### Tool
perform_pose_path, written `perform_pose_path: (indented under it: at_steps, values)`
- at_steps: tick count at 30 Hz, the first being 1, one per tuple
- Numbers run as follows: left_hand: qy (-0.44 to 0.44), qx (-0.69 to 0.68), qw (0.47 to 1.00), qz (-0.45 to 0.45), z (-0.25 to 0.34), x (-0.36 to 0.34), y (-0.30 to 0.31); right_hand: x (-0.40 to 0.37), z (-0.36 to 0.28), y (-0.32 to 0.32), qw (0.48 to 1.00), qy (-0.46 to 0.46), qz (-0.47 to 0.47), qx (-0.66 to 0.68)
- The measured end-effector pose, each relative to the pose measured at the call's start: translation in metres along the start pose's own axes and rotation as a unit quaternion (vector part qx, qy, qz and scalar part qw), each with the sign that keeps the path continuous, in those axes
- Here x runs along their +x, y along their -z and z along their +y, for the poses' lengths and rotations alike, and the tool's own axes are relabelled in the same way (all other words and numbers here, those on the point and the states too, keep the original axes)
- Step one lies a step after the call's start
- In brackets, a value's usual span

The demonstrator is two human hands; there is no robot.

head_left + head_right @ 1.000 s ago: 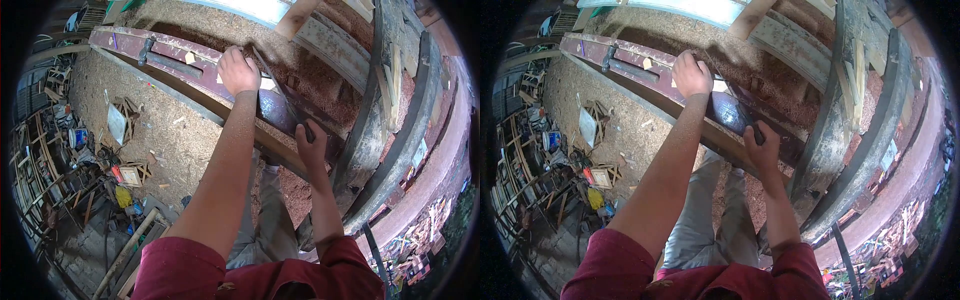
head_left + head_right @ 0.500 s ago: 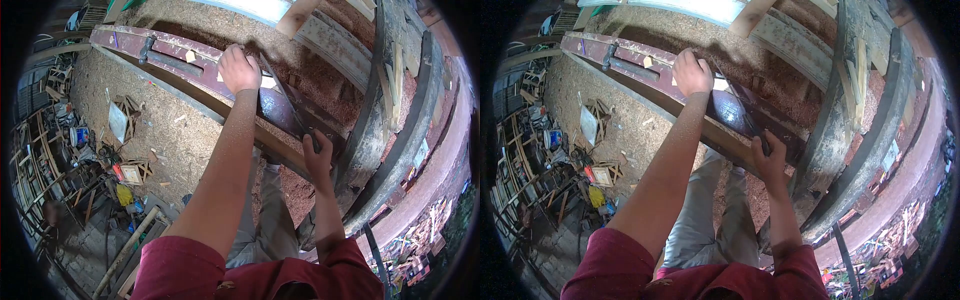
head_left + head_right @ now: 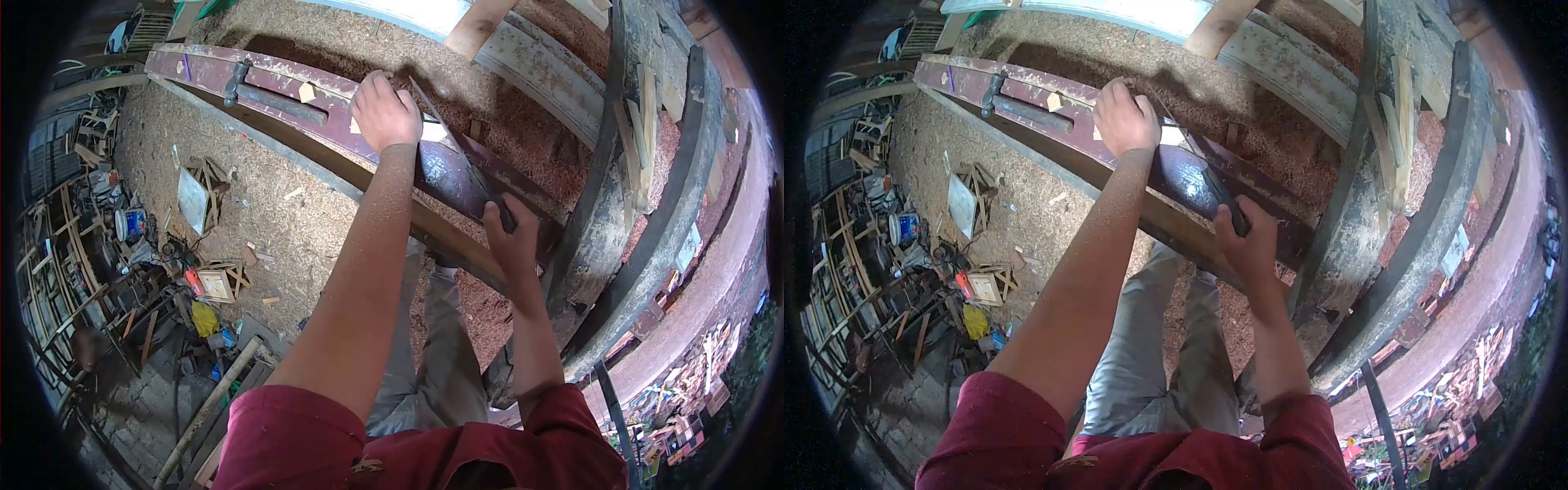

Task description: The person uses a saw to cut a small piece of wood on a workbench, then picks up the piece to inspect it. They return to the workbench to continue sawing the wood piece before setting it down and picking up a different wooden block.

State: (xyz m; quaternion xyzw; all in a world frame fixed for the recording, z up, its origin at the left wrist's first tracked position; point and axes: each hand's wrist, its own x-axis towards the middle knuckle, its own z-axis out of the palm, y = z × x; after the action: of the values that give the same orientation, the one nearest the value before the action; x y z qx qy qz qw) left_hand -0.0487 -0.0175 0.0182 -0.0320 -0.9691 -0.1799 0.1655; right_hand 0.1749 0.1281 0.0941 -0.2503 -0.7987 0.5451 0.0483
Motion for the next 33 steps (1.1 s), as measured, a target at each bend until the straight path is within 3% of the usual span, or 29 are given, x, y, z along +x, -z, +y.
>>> perform_pose_path:
  at_steps: [5,8,11,14,17,20,25,30,33]
  values:
    - [0.006,0.002,1.0,-0.004,-0.003,-0.001,-0.001,-0.017,0.008,0.021,0.994,-0.086,-0.053,0.046]
    - [0.005,-0.002,1.0,-0.002,0.0,-0.001,-0.001,0.002,0.002,-0.001,0.998,0.05,0.03,-0.017]
    - [-0.001,-0.013,1.0,0.005,0.0,0.0,-0.001,0.01,-0.014,0.008,0.999,0.001,-0.045,-0.018]
    - [-0.008,-0.012,1.0,0.013,-0.003,0.001,-0.001,-0.018,0.012,0.017,1.0,-0.017,-0.01,0.017]
    - [-0.011,-0.023,0.999,0.026,-0.002,0.0,-0.002,-0.009,0.006,0.015,0.999,-0.009,-0.033,0.01]
    - [-0.011,-0.015,0.999,0.03,-0.001,0.0,-0.001,0.016,-0.012,0.004,0.998,0.048,-0.033,-0.035]
    - [-0.013,-0.033,0.999,0.031,-0.002,0.002,-0.002,-0.018,-0.003,0.016,1.0,-0.005,0.013,0.024]
    - [-0.004,-0.016,0.999,0.045,-0.001,-0.001,-0.003,0.008,-0.006,0.009,0.995,0.069,0.002,-0.078]
    - [-0.005,-0.014,0.999,0.046,-0.002,-0.001,-0.005,0.002,-0.003,0.008,0.999,0.042,0.013,-0.032]
